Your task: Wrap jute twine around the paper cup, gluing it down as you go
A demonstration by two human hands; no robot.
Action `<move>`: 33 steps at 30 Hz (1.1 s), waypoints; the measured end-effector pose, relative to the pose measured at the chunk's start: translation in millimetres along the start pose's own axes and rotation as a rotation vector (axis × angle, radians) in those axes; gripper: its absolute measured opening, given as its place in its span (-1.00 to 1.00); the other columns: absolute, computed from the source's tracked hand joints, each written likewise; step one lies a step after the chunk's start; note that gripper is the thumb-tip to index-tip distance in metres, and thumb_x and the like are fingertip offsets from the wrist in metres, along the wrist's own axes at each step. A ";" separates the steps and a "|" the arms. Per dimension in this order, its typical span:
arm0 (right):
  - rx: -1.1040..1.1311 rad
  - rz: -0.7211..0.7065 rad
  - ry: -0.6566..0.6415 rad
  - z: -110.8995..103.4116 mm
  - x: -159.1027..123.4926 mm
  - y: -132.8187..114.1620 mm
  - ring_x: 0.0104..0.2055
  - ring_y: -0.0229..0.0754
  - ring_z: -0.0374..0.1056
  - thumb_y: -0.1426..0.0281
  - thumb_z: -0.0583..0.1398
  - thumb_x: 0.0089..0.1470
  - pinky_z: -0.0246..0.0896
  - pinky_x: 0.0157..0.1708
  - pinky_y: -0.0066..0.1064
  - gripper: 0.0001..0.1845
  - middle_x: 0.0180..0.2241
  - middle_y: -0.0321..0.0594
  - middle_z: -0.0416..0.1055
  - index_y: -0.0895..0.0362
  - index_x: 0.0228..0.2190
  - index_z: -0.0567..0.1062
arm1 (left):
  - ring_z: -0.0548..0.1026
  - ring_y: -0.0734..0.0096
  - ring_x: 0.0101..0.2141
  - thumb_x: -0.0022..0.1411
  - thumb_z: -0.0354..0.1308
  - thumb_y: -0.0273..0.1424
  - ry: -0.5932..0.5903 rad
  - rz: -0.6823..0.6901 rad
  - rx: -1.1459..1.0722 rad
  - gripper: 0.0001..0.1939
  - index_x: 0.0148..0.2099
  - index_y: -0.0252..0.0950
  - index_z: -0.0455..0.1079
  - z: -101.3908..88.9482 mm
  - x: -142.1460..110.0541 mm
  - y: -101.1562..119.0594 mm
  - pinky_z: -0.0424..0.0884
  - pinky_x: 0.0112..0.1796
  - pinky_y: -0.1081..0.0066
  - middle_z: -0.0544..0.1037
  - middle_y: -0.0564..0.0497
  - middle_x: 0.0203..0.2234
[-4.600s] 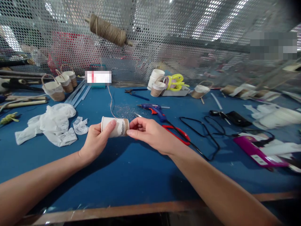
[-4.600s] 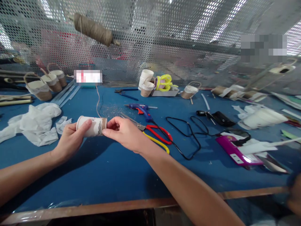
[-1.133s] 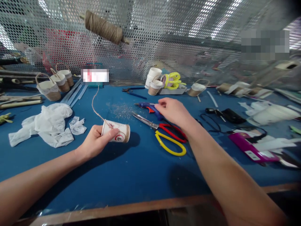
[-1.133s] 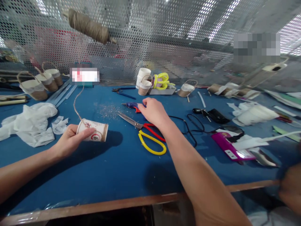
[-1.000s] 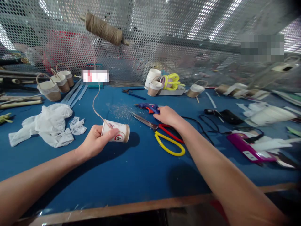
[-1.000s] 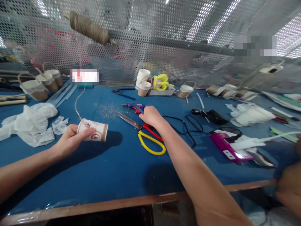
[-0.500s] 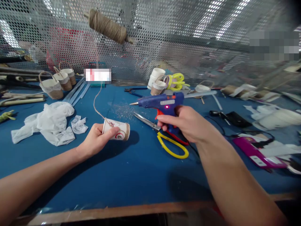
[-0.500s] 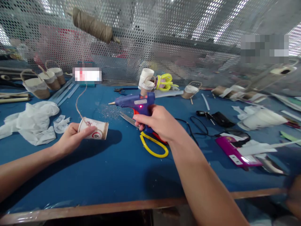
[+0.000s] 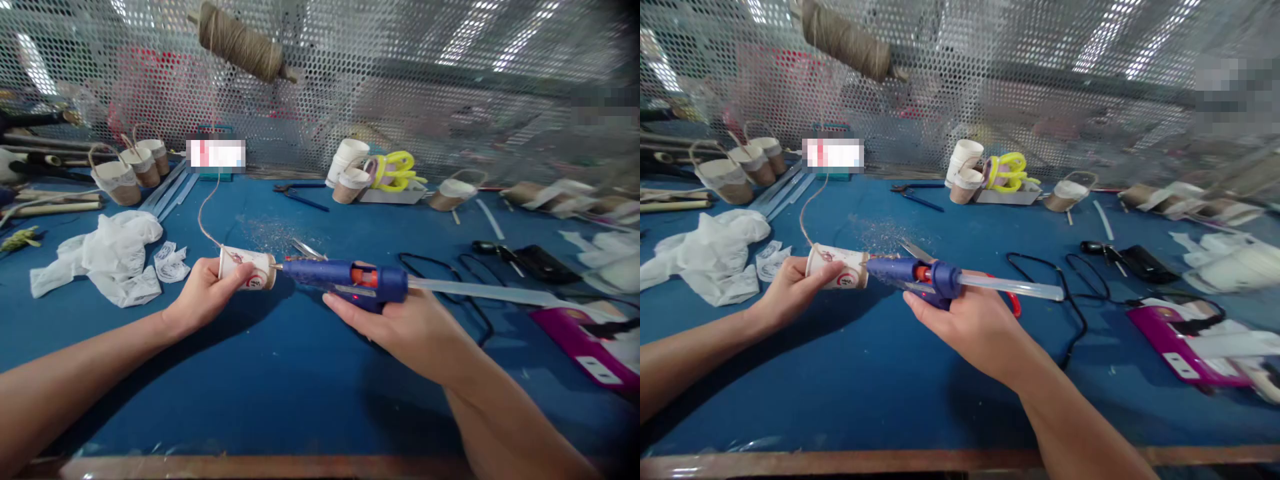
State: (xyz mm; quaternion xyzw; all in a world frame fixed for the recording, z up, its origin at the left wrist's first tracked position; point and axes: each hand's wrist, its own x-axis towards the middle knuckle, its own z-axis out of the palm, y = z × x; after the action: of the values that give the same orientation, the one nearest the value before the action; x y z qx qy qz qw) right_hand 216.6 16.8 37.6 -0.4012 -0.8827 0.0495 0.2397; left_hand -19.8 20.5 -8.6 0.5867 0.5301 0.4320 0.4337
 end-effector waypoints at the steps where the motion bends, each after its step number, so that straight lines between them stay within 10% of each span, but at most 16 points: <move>1: -0.114 -0.124 0.013 -0.5 -1.3 1.1 -0.39 -0.04 0.40 0.44 0.02 0.02 0.27 -0.43 -0.25 -0.72 -0.51 -0.21 0.46 0.02 -0.41 0.52 | 0.47 0.40 -0.49 0.08 0.07 -0.26 -0.010 0.001 -0.002 -0.69 -0.46 -0.41 0.48 0.2 0.0 0.3 0.36 -0.44 0.48 0.60 -0.06 -0.47; 7: -0.686 -0.530 0.067 -2.9 -5.1 -2.9 -0.51 -0.05 0.40 0.69 -0.08 -0.08 0.20 -0.58 -0.32 -0.52 -0.62 -0.19 0.44 0.06 -0.39 0.53 | 0.47 0.43 -0.51 0.08 0.08 -0.26 -0.003 0.007 0.020 -0.70 -0.49 -0.39 0.49 0.5 1.3 1.0 0.34 -0.49 0.51 0.60 -0.04 -0.50; 33: -0.600 -0.516 0.123 -6.1 2.7 -17.9 -0.58 -0.22 0.33 0.60 -0.15 0.13 0.19 -0.53 -0.42 -0.48 -0.70 -0.27 0.37 0.11 -0.56 0.52 | 0.48 0.42 -0.54 0.06 0.08 -0.28 -0.009 0.013 0.038 -0.69 -0.54 -0.39 0.49 -0.1 1.9 2.2 0.35 -0.50 0.52 0.59 -0.03 -0.56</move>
State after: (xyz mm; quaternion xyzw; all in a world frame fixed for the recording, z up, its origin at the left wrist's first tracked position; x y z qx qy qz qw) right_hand 205.7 6.1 49.0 -0.2205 -0.9137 -0.2966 0.1689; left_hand -19.2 22.2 -6.4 0.6003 0.5324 0.4219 0.4221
